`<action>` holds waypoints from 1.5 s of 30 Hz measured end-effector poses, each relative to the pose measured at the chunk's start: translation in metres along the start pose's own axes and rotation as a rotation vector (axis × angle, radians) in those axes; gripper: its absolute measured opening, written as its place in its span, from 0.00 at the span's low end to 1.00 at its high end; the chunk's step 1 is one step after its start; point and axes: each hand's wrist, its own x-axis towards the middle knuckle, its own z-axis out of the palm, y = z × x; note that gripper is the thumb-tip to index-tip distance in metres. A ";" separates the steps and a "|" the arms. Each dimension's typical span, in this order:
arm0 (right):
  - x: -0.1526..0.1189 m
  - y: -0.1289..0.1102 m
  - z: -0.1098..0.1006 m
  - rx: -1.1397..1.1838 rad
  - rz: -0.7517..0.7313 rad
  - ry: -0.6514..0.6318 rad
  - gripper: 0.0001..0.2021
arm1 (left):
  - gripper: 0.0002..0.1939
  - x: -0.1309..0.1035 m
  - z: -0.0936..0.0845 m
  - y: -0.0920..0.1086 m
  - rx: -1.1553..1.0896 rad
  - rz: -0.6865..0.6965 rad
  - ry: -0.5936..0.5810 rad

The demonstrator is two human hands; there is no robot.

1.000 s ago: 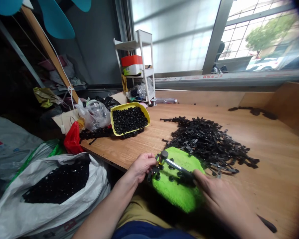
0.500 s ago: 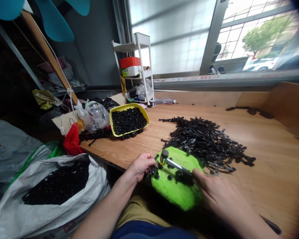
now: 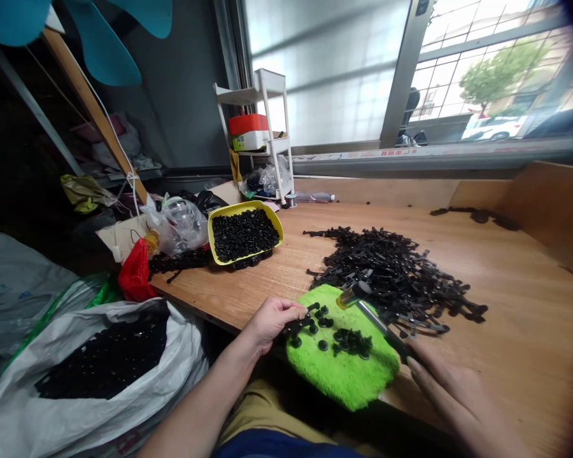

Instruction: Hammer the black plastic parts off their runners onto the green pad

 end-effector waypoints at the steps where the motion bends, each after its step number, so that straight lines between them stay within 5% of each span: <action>1: 0.000 0.000 0.001 0.001 0.008 -0.014 0.16 | 0.12 0.001 0.000 -0.001 0.017 0.013 -0.005; 19: 0.021 -0.026 0.003 -0.104 -0.058 -0.014 0.15 | 0.13 0.001 0.001 -0.001 0.101 0.051 -0.018; 31: 0.028 -0.031 0.003 -0.191 -0.102 -0.042 0.13 | 0.11 0.002 -0.004 0.024 0.604 0.255 -0.002; 45: 0.035 -0.034 0.005 -0.396 -0.126 -0.024 0.10 | 0.12 0.005 -0.005 0.029 0.649 0.249 -0.067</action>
